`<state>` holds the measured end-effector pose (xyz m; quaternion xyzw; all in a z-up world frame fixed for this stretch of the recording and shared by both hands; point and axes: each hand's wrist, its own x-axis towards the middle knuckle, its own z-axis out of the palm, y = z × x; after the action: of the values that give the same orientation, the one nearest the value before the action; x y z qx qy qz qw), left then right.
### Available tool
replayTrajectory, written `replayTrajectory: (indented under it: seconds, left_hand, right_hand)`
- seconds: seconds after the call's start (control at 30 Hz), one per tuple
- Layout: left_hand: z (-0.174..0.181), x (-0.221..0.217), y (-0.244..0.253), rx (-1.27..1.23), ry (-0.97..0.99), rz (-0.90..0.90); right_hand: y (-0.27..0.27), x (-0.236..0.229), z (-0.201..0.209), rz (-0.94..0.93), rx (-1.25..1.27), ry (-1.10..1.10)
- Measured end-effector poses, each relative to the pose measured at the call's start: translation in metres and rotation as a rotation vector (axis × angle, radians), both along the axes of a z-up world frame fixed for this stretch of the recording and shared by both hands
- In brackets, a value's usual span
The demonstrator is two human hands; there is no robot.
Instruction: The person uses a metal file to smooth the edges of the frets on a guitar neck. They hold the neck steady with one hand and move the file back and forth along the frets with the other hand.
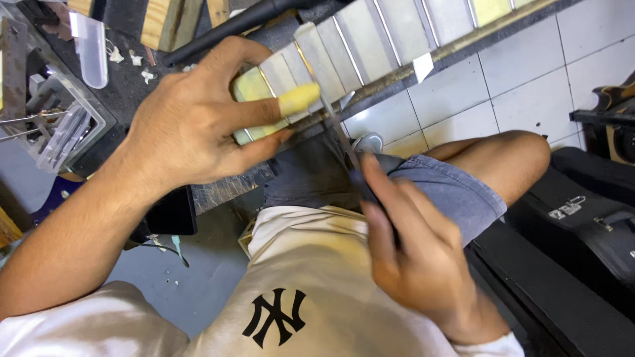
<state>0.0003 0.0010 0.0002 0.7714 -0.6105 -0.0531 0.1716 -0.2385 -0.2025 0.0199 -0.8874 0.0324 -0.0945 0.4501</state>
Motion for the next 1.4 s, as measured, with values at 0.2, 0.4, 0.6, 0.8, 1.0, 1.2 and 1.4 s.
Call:
replayTrajectory:
  seconds: [0.2, 0.4, 0.6, 0.8, 1.0, 1.2, 1.4]
  left_hand:
    - [-0.001, -0.001, 0.004, 0.007, -0.023, 0.008]
    - [0.004, 0.001, -0.001, 0.022, 0.113, -0.029]
    - [0.0, 0.001, 0.001, -0.009, 0.127, -0.033]
    - [0.0, 0.0, 0.003, -0.008, 0.107, -0.022]
    - [0.0, 0.002, 0.003, -0.005, 0.102, -0.029]
    - [0.003, 0.002, 0.0, 0.012, 0.104, -0.039]
    - [-0.003, 0.001, 0.005, -0.03, 0.039, -0.042]
  right_hand:
    - [0.0, 0.044, -0.012, 0.023, -0.018, 0.009]
    - [0.009, -0.035, -0.024, -0.149, 0.148, 0.025]
    - [-0.001, 0.023, -0.022, -0.089, 0.145, 0.041]
    - [0.001, 0.005, -0.016, -0.199, 0.228, 0.134]
    - [0.002, -0.016, -0.017, -0.121, 0.139, 0.061]
    - [0.003, -0.004, -0.024, -0.082, 0.107, 0.008]
    - [0.004, 0.001, -0.013, -0.134, 0.107, -0.06]
